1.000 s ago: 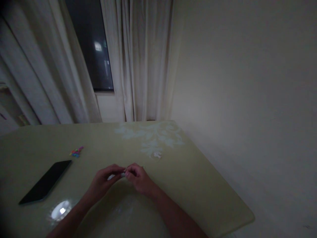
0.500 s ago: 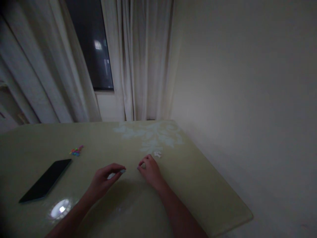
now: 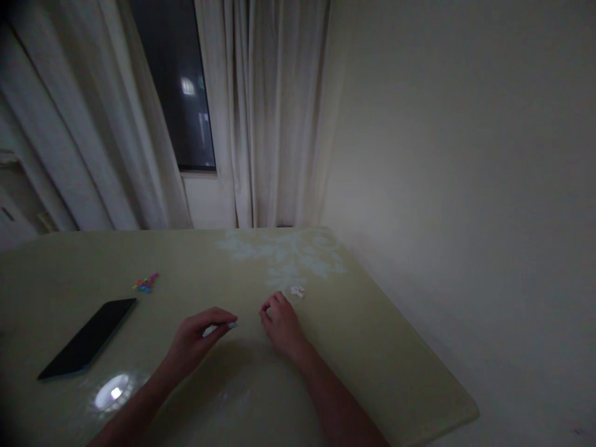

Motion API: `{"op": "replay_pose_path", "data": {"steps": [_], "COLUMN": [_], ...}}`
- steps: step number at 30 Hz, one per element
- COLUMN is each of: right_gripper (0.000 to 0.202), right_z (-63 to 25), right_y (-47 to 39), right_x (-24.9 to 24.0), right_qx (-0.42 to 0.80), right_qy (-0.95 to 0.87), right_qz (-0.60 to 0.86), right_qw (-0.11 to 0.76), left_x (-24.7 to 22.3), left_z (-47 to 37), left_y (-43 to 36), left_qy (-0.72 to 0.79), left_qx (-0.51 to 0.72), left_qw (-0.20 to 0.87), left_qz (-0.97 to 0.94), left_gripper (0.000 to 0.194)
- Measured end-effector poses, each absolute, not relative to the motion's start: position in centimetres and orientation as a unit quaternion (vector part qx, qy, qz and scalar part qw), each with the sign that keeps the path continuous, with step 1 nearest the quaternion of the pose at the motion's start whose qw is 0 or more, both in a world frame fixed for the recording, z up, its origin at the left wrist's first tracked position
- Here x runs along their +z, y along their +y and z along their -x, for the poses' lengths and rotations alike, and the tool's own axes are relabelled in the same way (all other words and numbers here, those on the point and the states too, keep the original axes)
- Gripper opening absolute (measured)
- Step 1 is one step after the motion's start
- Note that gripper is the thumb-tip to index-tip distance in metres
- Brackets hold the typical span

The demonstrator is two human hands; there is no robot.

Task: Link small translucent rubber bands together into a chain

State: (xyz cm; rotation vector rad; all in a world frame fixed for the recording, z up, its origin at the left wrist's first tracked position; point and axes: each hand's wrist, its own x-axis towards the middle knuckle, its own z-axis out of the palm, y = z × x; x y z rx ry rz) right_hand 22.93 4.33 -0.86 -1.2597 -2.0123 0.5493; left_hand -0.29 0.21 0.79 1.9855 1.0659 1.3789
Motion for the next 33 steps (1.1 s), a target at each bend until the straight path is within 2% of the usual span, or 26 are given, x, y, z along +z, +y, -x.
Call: {"op": "replay_pose_path", "data": {"steps": [4, 8, 15, 18, 22, 26, 33], "right_gripper": [0.007, 0.021, 0.032, 0.025, 0.002, 0.011, 0.008], "right_z": [-22.4, -21.7, -20.7, -21.1, -22.7, -23.9, -23.5], "right_y": [3.8, 2.8, 2.4, 3.1, 4.2, 4.7, 4.6], "right_x": [0.2, 1.1, 0.6, 0.4, 0.0, -0.7, -1.4], "right_qx": [0.331, 0.458, 0.525, 0.486, 0.316, 0.235, 0.172], "right_qy": [-0.738, -0.707, -0.658, -0.661, -0.717, -0.763, -0.808], "right_qz": [0.43, 0.358, 0.338, 0.372, 0.472, 0.504, 0.506], "right_qw": [0.4, 0.403, 0.42, 0.434, 0.404, 0.329, 0.248], "left_x": [0.5, 0.2, 0.3, 0.7, 0.8, 0.6, 0.5], "left_z": [0.1, -0.1, -0.3, -0.3, -0.3, -0.3, -0.4], "left_y": [0.2, 0.2, 0.2, 0.0, -0.2, -0.3, -0.1], "left_qy": [0.397, 0.401, 0.376, 0.382, 0.401, 0.422, 0.427], "left_qx": [0.506, 0.502, 0.502, 0.506, 0.505, 0.492, 0.505], "left_qw": [0.246, 0.26, 0.246, 0.244, 0.249, 0.25, 0.247], "left_qz": [-0.725, -0.72, -0.739, -0.734, -0.722, -0.719, -0.708], "left_gripper": [0.009, 0.012, 0.008, 0.007, 0.011, 0.014, 0.012]}}
